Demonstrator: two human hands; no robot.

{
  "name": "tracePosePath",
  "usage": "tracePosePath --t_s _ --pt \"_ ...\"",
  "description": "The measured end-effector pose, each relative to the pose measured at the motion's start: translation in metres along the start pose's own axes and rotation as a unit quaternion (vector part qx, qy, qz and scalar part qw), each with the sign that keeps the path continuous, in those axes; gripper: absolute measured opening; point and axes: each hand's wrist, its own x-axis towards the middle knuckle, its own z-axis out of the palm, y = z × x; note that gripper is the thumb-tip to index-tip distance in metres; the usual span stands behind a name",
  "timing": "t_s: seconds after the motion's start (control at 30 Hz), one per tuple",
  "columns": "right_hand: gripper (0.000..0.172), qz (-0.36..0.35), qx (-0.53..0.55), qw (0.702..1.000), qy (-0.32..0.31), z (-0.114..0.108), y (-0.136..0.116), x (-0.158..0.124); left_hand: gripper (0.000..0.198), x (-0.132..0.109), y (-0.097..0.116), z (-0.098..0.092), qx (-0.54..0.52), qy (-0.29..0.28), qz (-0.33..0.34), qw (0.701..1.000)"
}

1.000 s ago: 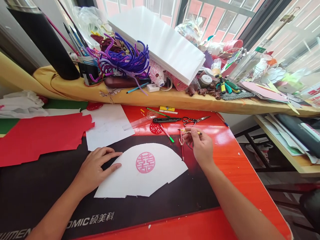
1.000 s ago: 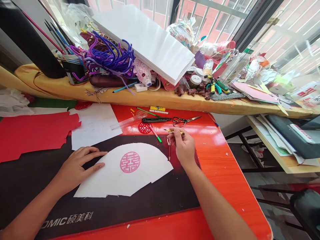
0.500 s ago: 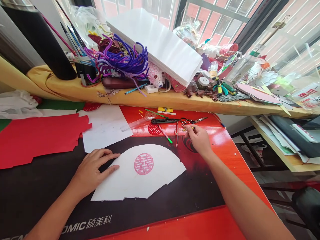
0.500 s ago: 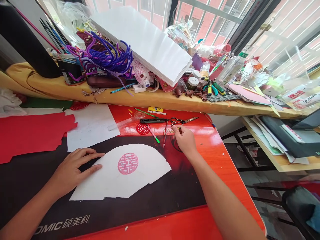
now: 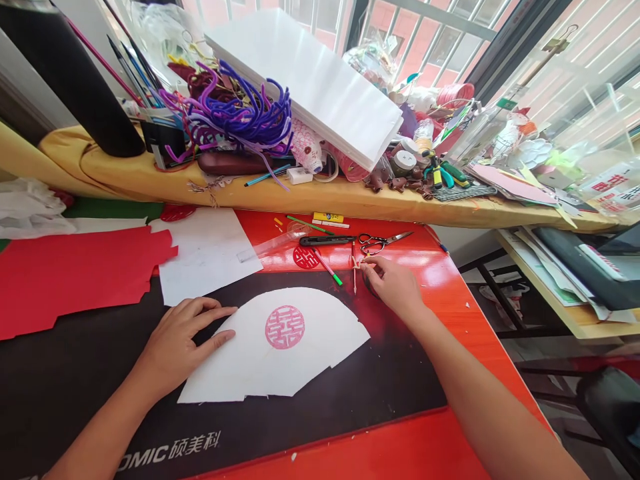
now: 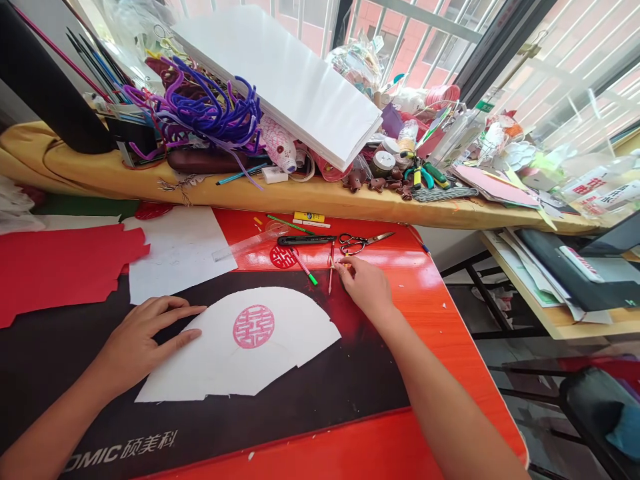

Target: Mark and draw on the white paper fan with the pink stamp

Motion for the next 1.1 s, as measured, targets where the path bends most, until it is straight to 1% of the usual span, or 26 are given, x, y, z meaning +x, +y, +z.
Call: tracePosePath --t_s 0.13,0.27,0.33,0.4,0.53,0.6,0.73,0.8,0.87,0.93,1.0,1.1 --pt "0.033 0.008 -0.025 0.999 -0.032 0.002 -0.01 -0.007 0.046 0.0 -0.001 0.001 -0.003 0.0 0.003 1.0" --pt "0.04 0.013 -0.038 0.997 -0.068 0.006 -0.021 -0.009 0.046 0.0 -0.001 0.0 -0.005 -0.005 0.001 1.0" --pt "0.041 0.025 -0.039 0.995 -0.087 0.008 -0.026 -0.008 0.046 0.0 -0.001 -0.001 -0.006 -0.007 0.0 1.0" --pt "0.039 0.044 -0.03 0.994 -0.098 0.009 -0.03 -0.006 0.047 0.0 -0.001 -0.001 -0.007 -0.009 -0.002 1.0" --pt "0.034 0.066 0.004 0.992 -0.104 0.009 -0.031 -0.001 0.048 0.001 0.0 -0.001 -0.008 -0.01 -0.001 1.0" --pt "0.035 0.075 0.029 0.991 -0.107 0.009 -0.029 0.002 0.049 0.001 0.0 0.0 -0.007 -0.009 -0.001 1.0" --pt "0.037 0.106 0.126 0.979 -0.124 0.009 -0.02 0.005 0.052 0.0 0.0 0.0 -0.004 -0.008 -0.006 1.0" --pt "0.039 0.128 0.197 0.962 -0.137 0.009 -0.014 0.005 0.053 0.0 0.0 0.0 -0.005 -0.01 -0.008 1.0" --pt "0.043 0.153 0.28 0.936 -0.147 0.008 -0.008 0.005 0.053 0.0 0.0 0.0 -0.006 -0.011 -0.008 1.0" --pt "0.045 0.177 0.363 0.904 -0.144 0.006 -0.002 0.005 0.053 0.001 -0.001 0.0 -0.005 -0.012 -0.006 1.0" --pt "0.045 0.196 0.438 0.868 -0.127 0.0 0.003 0.006 0.052 0.001 -0.001 0.0 -0.006 -0.011 -0.004 1.0" --pt "0.044 0.206 0.528 0.817 -0.105 -0.01 0.009 0.007 0.052 0.001 -0.001 0.0 -0.006 -0.011 -0.001 1.0"
